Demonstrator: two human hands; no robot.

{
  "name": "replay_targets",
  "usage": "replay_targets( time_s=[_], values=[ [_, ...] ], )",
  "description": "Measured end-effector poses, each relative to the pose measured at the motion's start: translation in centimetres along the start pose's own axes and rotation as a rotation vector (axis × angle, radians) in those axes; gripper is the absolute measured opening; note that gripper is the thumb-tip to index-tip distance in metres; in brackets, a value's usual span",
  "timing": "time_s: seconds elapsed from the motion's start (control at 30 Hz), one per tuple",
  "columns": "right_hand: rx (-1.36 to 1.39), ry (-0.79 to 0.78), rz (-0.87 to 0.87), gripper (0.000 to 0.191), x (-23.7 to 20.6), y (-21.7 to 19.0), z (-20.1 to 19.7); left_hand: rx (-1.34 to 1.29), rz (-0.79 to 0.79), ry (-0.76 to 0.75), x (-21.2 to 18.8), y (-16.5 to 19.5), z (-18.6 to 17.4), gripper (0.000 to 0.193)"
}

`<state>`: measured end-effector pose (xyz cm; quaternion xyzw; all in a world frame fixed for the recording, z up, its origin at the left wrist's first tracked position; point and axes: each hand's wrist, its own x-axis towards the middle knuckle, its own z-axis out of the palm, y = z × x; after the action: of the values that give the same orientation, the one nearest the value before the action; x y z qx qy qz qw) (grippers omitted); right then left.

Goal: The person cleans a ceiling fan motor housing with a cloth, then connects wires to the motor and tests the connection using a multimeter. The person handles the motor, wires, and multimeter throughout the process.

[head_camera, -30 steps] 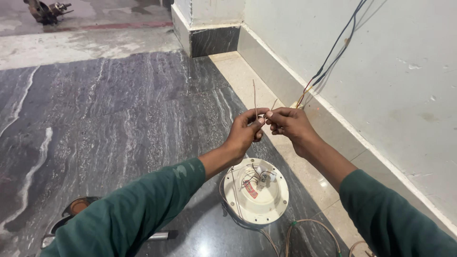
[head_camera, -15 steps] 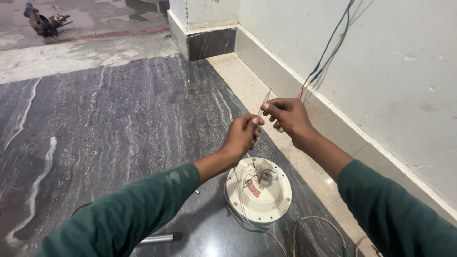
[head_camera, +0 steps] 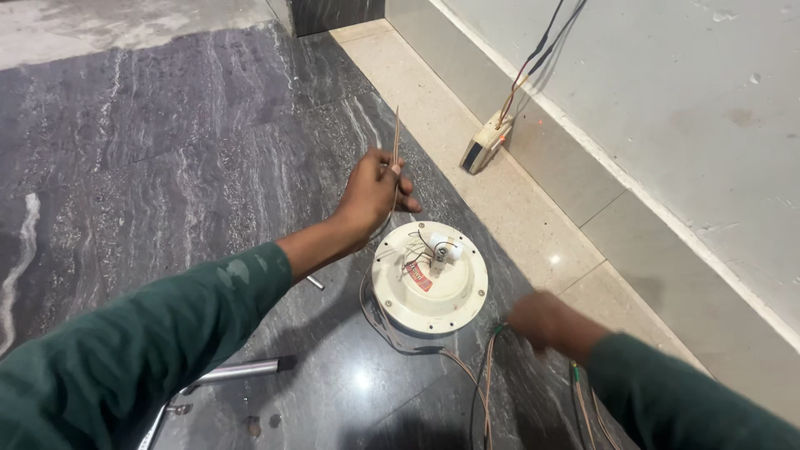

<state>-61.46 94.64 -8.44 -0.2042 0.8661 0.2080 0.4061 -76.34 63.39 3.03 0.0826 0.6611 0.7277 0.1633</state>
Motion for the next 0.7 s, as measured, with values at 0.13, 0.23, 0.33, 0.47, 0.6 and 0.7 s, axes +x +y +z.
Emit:
replay_targets(
  time_s=[0.13,0.23,0.33,0.47,0.6,0.7],
  values=[
    [0.284,0.002,0.149,0.047,-3.1,3.7,10.8,0.078,-0.043,-0.007,-0.4,0.2,0.5,0.021],
    [0.219,-0.185,0.436,0.034,-5.1,7.0,17.0,0.072,-0.06,0.009,-0.3,0.1,1.5,0.018],
    [0.065,-0.303,0.735,0.039,-6.5,8.7,20.6,0.065,-0.053,0.013,-0.4,-0.2,2.5,0.017],
    [0.13,-0.513,0.894,0.049,-7.8,9.6,22.7,0.106,-0.082,-0.001,0.0,-1.1,2.8,0.017],
    [0.533,-0.112,0.739,0.05,-6.1,10.3,25.0,0.152,-0.079,0.078,2.8,-4.0,1.7,0.018],
    [0.757,0.076,0.695,0.053,-4.5,11.0,27.2,0.241,-0.092,0.11,6.5,-6.7,0.2,0.02]
  ],
)
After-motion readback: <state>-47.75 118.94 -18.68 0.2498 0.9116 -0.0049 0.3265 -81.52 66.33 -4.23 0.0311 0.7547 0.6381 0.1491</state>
